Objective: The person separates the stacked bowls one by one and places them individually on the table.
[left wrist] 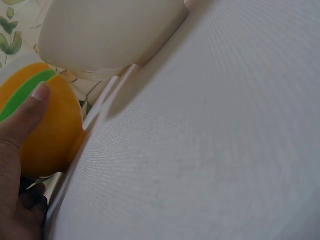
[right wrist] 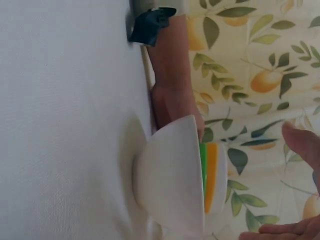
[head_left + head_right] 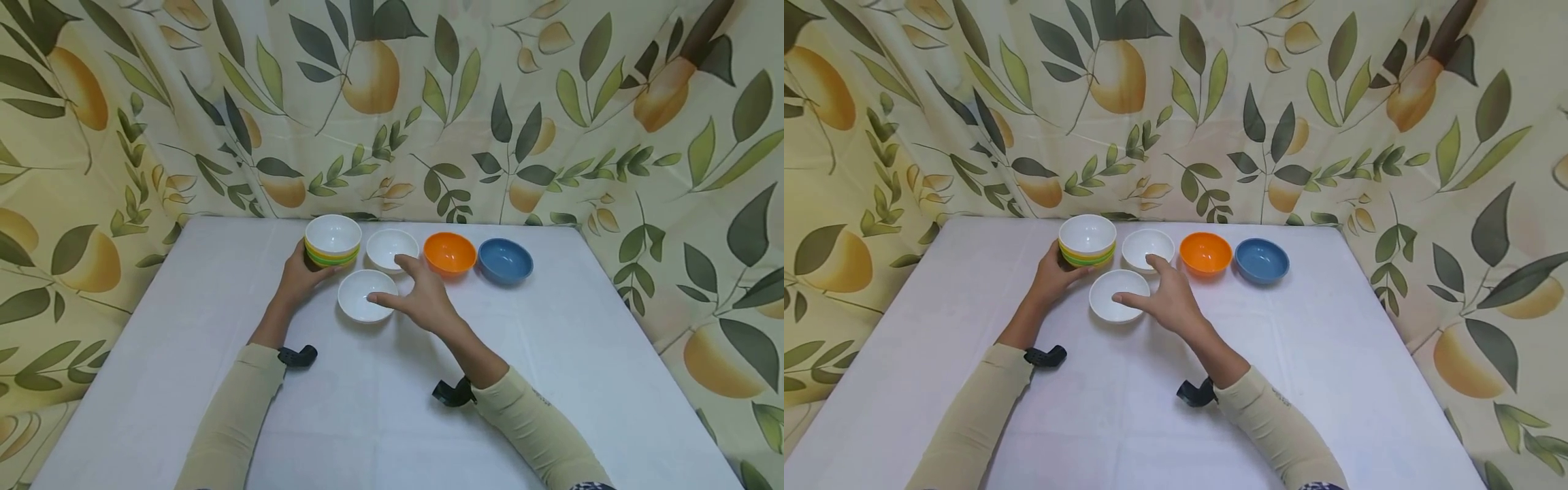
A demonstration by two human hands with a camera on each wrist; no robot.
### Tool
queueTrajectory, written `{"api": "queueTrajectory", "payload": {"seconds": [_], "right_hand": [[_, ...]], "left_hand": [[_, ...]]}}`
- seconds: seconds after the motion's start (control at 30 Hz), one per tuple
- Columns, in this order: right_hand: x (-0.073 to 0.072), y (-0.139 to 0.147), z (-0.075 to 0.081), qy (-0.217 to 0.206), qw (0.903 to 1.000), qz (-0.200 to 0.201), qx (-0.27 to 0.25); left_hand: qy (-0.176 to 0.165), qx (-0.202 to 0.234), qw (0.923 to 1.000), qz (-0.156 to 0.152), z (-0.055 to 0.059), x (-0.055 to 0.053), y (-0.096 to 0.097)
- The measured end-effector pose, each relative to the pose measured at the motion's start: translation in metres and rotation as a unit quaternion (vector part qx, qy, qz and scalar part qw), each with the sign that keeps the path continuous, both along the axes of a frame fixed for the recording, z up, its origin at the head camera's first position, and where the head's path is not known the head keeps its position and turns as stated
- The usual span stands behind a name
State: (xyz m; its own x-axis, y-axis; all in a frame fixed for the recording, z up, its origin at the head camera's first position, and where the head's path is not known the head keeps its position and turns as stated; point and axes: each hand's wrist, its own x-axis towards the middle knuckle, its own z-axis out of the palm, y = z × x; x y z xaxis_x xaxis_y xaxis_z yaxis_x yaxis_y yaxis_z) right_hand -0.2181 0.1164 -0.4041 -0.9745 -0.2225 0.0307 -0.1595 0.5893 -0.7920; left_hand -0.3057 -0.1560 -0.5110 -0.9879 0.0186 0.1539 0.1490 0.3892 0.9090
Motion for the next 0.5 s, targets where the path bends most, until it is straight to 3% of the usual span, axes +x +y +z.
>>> {"api": "queueTrajectory", "payload": {"seconds": [0.2,0.5], "right_hand": [[-0.009,-0.011,0.0,0.031,0.9994,-0.008,-0.012],[-0.039,-0.042,0.016,0.048,0.9983,0.012,0.03]], "left_hand": [[0.007,0.005,0.9999,-0.01,-0.002,0.001,0.0],[0.013,0.009,0.9997,-0.017,-0.002,-0.001,-0.006]]}}
